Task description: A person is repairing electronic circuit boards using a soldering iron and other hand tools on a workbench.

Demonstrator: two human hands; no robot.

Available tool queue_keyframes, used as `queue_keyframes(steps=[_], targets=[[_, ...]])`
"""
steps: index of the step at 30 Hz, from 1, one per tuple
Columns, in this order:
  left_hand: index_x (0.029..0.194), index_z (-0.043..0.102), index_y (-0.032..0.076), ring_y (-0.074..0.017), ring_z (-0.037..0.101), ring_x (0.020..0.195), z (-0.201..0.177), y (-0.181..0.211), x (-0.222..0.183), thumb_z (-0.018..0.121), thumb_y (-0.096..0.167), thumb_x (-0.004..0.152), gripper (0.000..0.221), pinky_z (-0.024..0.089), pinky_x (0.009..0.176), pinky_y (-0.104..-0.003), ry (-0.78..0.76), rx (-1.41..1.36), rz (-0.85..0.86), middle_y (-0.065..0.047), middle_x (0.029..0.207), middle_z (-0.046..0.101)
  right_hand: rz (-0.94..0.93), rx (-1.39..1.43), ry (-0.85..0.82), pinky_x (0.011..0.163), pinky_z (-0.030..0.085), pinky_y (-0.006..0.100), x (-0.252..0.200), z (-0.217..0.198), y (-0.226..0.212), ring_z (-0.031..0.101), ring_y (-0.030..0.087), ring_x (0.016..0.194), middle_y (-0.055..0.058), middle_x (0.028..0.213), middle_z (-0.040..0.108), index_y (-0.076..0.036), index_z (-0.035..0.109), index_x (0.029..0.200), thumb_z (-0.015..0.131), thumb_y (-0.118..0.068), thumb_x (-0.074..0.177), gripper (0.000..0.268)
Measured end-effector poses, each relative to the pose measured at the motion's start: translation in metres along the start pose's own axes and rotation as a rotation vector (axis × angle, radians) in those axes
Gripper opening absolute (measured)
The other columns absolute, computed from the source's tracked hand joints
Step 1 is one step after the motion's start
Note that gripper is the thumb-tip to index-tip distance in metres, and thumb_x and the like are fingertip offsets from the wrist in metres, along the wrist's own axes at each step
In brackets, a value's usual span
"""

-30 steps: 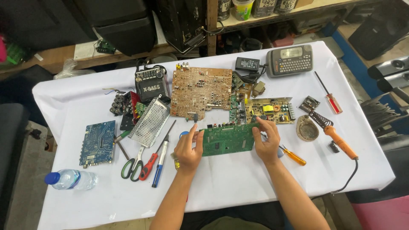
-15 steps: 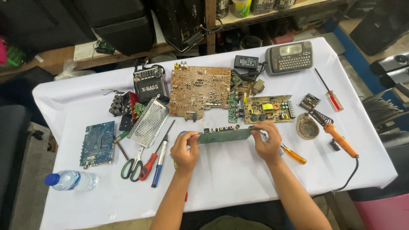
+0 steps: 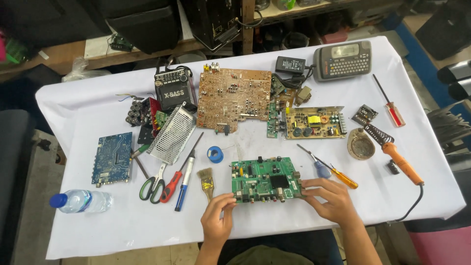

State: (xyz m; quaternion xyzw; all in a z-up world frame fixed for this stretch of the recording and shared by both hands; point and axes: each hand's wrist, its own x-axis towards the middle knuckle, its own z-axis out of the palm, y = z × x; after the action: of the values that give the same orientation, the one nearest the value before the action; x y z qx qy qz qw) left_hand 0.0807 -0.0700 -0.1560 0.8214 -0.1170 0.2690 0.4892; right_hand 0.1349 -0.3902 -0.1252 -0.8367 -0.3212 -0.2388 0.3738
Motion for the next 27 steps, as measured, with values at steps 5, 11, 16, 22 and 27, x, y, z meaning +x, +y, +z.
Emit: queue_keyframes(steps=[5,11,16,22,27], targets=[[0.106,0.074,0.002,-0.0266,0.077,0.1,0.002,0.003,-0.037,0.066,0.005,0.094,0.015,0.07,0.087,-0.032,-0.05,0.035,-0.16,-0.017,0.111,0.076,0.052,0.124,-0.127,0.081,0.063,0.034,-0.025,0.006,0.002,0.074,0.022,0.093,0.005,0.1,0.075,-0.013,0.076,0.083,0.078,-0.015,0.084,0.004],[0.114,0.075,0.003,-0.025,0.076,0.109,0.014,0.002,-0.053,0.07,0.005,0.091,0.024,0.065,0.096,-0.034,-0.07,0.069,-0.272,-0.015,0.12,0.075,0.075,0.087,-0.159,0.085,0.06,0.038,-0.038,0.014,0.01,0.072,0.026,0.098,0.005,0.103,0.073,-0.012,0.074,0.082,0.078,-0.017,0.085,0.006],[0.114,0.074,0.003,-0.0268,0.076,0.108,0.019,0.014,-0.05,0.068,0.02,0.094,0.027,0.07,0.087,-0.033,-0.058,0.014,-0.441,-0.02,0.125,0.071,0.114,0.103,-0.197,0.09,0.059,0.041,-0.039,0.015,0.006,0.071,0.026,0.103,0.006,0.106,0.072,-0.012,0.074,0.085,0.076,-0.019,0.087,0.007],[0.111,0.075,0.001,-0.0234,0.081,0.094,0.021,0.019,-0.038,0.071,0.023,0.091,0.03,0.072,0.079,-0.032,0.002,0.013,-0.502,-0.018,0.118,0.076,0.137,0.108,-0.229,0.091,0.056,0.041,-0.038,0.015,0.006,0.069,0.025,0.105,0.004,0.107,0.071,-0.014,0.074,0.087,0.074,-0.019,0.088,0.005],[0.109,0.075,0.002,-0.0222,0.081,0.089,0.023,0.019,-0.036,0.072,0.025,0.091,0.03,0.072,0.076,-0.032,0.02,0.026,-0.503,-0.016,0.116,0.077,0.166,0.13,-0.255,0.094,0.054,0.043,-0.04,0.014,0.007,0.068,0.026,0.108,0.004,0.109,0.07,-0.014,0.074,0.088,0.073,-0.018,0.088,0.004]])
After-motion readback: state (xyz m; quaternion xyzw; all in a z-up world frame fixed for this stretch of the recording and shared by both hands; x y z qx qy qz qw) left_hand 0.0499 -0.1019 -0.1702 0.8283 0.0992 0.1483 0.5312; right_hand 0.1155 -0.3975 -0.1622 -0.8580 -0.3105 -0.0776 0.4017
